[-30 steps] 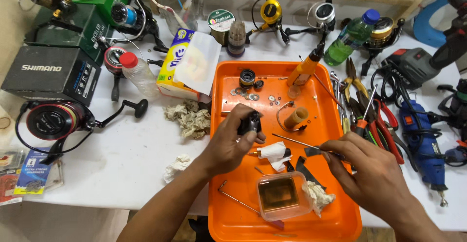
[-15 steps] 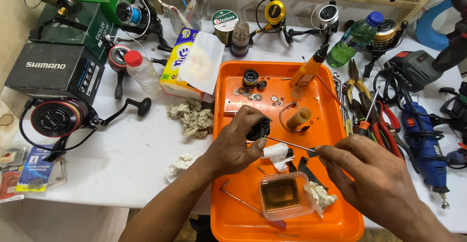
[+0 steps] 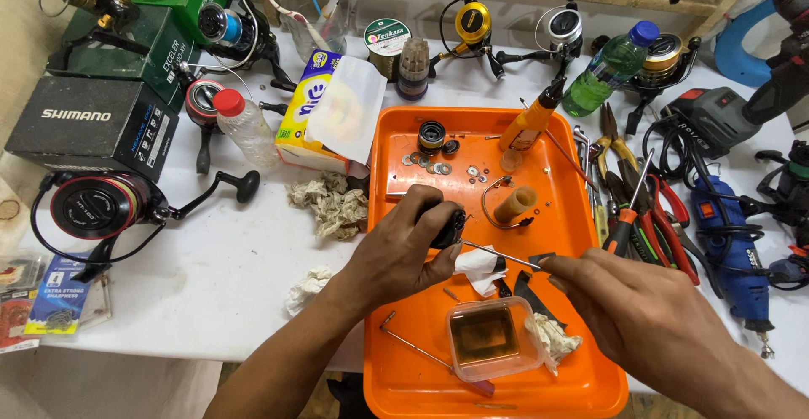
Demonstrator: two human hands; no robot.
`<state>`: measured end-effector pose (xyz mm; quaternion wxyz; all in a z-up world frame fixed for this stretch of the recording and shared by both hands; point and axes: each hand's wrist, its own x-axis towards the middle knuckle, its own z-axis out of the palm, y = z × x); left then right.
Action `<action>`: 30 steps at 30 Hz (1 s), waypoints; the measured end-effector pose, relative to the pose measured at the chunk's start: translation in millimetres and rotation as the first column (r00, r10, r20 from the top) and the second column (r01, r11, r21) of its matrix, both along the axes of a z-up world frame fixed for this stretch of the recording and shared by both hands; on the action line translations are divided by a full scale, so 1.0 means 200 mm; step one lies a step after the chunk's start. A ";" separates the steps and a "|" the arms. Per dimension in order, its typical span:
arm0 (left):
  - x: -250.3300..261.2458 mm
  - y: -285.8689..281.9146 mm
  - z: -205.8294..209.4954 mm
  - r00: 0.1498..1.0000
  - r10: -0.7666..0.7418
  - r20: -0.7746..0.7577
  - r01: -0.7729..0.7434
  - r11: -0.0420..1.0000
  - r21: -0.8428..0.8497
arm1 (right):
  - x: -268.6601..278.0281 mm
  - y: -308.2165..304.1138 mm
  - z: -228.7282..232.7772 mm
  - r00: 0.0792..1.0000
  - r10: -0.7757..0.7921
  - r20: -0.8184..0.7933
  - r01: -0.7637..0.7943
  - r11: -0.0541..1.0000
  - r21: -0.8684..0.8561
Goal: The person disassembles a fishing reel, cleans small internal components with a cloth, applies lubricant, and reassembles the parts. They use a screwdriver and a small brush to manipulate and clean the components on an orange tray.
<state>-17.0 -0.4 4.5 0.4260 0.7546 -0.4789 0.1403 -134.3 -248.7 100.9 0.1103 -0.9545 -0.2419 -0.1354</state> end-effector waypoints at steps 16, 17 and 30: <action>-0.01 0.00 0.03 0.984 0.110 0.143 -0.119 0.991 0.055 | 0.09 -0.01 -0.08 0.840 -0.187 -0.509 0.271 0.958 0.095; -0.01 0.00 0.04 0.979 0.117 0.168 -0.129 0.990 0.058 | 0.10 0.00 -0.05 0.712 -0.206 -0.671 0.383 0.915 0.125; -0.01 -0.02 0.02 0.990 0.131 0.059 -0.136 0.986 0.094 | 0.08 -0.06 -0.24 0.961 0.225 0.163 -0.198 0.966 -0.166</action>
